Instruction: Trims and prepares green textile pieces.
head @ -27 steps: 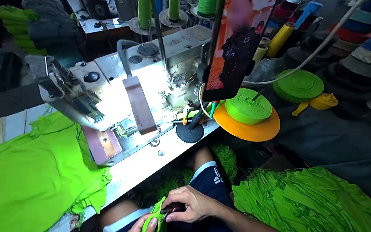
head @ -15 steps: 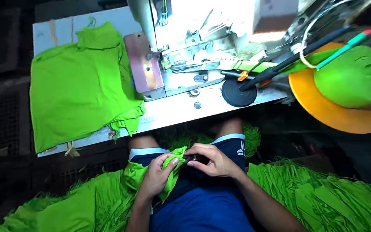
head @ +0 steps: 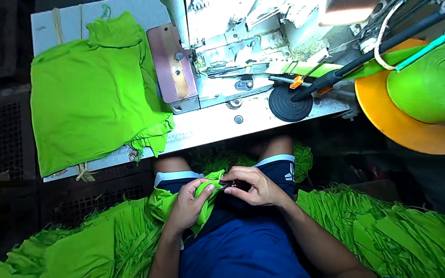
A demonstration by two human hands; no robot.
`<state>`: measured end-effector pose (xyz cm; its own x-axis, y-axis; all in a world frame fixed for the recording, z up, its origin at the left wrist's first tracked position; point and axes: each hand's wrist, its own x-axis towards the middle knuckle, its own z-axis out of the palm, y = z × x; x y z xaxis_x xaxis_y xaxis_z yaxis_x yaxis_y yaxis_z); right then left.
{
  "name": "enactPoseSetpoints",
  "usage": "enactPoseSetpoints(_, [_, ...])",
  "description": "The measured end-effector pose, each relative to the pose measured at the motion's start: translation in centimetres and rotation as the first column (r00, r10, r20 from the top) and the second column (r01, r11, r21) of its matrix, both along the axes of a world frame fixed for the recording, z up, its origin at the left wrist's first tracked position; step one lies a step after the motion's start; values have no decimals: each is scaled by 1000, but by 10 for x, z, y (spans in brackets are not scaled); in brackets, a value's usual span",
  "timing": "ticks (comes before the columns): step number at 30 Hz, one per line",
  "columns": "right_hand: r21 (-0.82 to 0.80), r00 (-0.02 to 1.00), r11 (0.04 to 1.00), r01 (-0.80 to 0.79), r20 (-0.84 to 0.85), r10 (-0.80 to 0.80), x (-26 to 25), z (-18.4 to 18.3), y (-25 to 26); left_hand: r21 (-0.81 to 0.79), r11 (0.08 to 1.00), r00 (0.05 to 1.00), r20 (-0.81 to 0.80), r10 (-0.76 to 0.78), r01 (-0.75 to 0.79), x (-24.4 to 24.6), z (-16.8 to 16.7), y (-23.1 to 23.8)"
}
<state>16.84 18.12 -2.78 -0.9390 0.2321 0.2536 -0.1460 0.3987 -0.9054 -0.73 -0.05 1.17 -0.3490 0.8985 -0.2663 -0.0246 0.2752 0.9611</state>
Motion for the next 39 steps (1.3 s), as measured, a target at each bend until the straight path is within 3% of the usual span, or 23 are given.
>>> enactPoseSetpoints(14, [106, 996, 991, 82, 11, -83, 3, 1, -2, -13, 1000, 1000, -20, -2, 2, 2, 1, 0])
enactPoseSetpoints(39, [100, 997, 992, 79, -11, -79, 1, 3, -3, -3, 999, 996, -80, -40, 40, 1, 3, 4])
